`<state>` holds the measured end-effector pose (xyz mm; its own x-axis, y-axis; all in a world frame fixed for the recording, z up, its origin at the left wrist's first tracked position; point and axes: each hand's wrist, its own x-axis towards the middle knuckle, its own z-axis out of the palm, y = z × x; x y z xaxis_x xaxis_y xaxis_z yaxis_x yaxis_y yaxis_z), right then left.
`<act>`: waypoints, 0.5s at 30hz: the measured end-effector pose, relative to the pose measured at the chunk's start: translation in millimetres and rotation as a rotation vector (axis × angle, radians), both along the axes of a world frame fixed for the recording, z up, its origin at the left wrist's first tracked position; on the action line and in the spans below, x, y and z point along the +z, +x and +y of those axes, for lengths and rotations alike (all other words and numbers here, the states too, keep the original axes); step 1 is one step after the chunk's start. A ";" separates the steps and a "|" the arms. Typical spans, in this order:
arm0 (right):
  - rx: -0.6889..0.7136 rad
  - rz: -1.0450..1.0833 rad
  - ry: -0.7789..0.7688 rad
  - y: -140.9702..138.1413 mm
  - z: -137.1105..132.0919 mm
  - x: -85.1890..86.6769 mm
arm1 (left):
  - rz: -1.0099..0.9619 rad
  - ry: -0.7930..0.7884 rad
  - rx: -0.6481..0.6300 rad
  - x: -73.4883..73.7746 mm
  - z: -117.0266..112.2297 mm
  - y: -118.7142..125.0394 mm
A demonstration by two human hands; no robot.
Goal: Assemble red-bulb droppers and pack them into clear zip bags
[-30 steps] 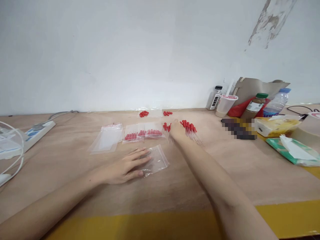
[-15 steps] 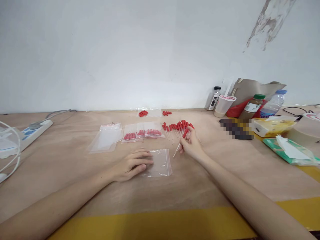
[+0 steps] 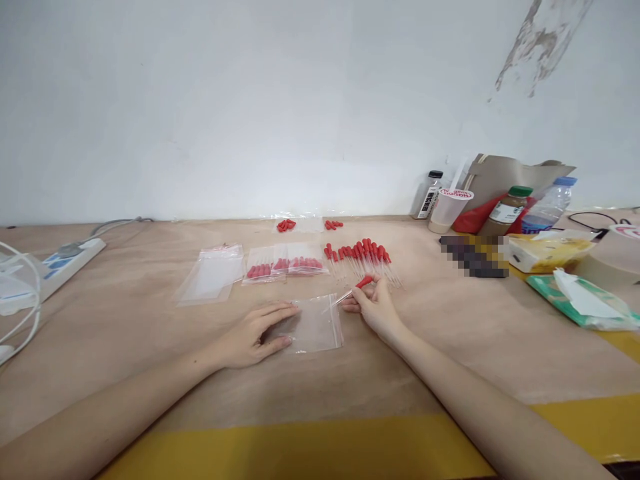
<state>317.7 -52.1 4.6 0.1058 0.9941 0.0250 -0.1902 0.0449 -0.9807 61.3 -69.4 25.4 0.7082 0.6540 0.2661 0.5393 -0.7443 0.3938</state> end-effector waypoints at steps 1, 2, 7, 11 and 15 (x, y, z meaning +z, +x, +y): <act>0.044 0.021 -0.028 2.4 -1.3 0.3 | 0.002 0.001 0.003 -0.3 0.0 -0.1; 0.097 0.023 -0.060 5.8 -2.4 1.1 | 0.002 0.003 0.006 -0.7 0.1 -0.3; 0.435 -0.285 -0.098 27.0 -5.3 11.5 | -0.001 0.007 0.000 -1.6 0.4 -0.4; 0.500 -0.414 0.190 26.5 -6.9 16.1 | 0.011 0.002 0.001 -0.5 0.4 0.1; 0.582 -0.283 0.282 13.9 -7.4 10.4 | 0.011 -0.007 -0.003 0.1 0.1 0.2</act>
<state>331.6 -59.5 15.1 -0.4900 0.8386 0.2380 -0.0002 0.2729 -0.9620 61.5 -69.3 25.5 0.7130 0.6535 0.2542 0.5411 -0.7434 0.3931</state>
